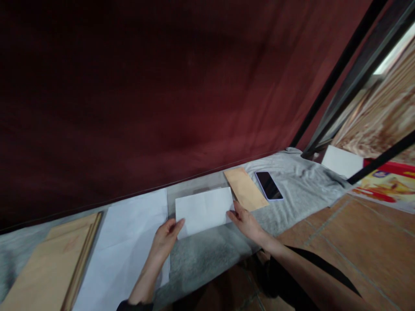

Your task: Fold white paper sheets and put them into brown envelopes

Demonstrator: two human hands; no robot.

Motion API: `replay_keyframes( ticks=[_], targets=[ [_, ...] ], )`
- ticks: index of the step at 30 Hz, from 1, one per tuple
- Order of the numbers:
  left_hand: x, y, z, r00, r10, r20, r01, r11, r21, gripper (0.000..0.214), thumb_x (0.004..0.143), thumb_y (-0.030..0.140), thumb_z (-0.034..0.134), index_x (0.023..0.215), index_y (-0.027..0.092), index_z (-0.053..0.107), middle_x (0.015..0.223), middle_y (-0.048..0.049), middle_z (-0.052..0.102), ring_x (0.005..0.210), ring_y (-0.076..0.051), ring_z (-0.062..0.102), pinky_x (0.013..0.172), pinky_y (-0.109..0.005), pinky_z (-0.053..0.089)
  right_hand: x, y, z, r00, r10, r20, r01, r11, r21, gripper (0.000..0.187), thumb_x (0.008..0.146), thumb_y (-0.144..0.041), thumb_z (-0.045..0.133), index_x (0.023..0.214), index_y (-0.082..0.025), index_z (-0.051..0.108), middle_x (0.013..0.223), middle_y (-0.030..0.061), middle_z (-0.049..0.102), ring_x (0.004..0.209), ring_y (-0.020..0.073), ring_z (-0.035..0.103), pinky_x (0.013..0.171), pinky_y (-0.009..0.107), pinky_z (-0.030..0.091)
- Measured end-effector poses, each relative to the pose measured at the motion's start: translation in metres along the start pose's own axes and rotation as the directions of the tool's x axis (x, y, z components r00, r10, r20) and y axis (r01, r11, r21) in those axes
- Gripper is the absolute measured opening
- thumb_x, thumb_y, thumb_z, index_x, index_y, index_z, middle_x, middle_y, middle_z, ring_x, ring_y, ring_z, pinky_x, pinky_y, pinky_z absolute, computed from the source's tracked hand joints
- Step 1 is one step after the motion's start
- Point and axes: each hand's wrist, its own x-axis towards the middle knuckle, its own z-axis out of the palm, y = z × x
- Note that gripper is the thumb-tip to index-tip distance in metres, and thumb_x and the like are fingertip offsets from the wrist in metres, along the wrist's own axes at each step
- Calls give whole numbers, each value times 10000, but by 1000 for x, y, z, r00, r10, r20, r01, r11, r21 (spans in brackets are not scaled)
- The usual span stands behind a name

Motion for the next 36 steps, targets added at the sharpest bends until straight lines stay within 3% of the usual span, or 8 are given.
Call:
replay_keyframes(
  ticks=[4,7,11,16,21,30,36],
  targets=[
    [6,-3,7,996,59,-69,-53,994,92,552,760,775,471,622,241,482,562,45,463,594,-158,492,580,-281,391,5,1,5,999,-14,-40,14,1000,-2,415,952,-307,476,1351,-196,495,877,37,686,775,196,644,714,295,496],
    [6,-1,10,988,82,-129,-48,967,249,418,879,596,435,660,244,498,597,22,532,611,-170,537,609,-284,398,8,2,10,998,6,-59,-9,999,-43,569,955,-317,460,1497,-164,372,939,70,707,833,228,675,757,332,523],
    [5,4,14,991,9,-133,59,866,497,281,965,408,423,818,231,585,761,-41,698,741,-197,660,683,-281,436,10,1,17,997,10,-75,-23,985,-171,617,979,-326,419,1548,-124,295,959,108,728,894,260,703,797,384,547],
    [2,11,17,988,-66,-140,144,717,682,352,1004,385,386,1098,172,650,1033,-127,764,958,-235,710,787,-294,476,13,-6,19,998,44,-47,-56,946,-319,619,988,-314,424,1560,-123,290,914,126,753,841,273,727,777,391,556],
    [0,17,18,987,-105,-120,160,660,734,405,1016,374,361,1189,149,649,1092,-138,761,981,-242,714,809,-309,483,15,-9,21,996,89,-18,-89,920,-382,620,965,-266,436,1553,-107,319,875,125,756,817,286,736,738,362,546],
    [0,23,27,979,-52,-199,190,605,773,426,1017,359,354,1211,139,663,1056,-147,770,955,-246,726,813,-314,501,20,-15,22,993,121,-6,-109,875,-471,588,968,-237,456,1531,-106,346,941,130,768,867,269,735,783,343,531],
    [-2,31,28,972,-71,-225,224,579,784,444,1024,374,339,1208,129,660,1061,-162,764,976,-256,726,785,-313,501,25,-19,17,998,61,-2,-55,879,-473,547,994,-244,450,1525,-144,365,1268,148,684,1050,252,696,875,328,517]
  ],
)
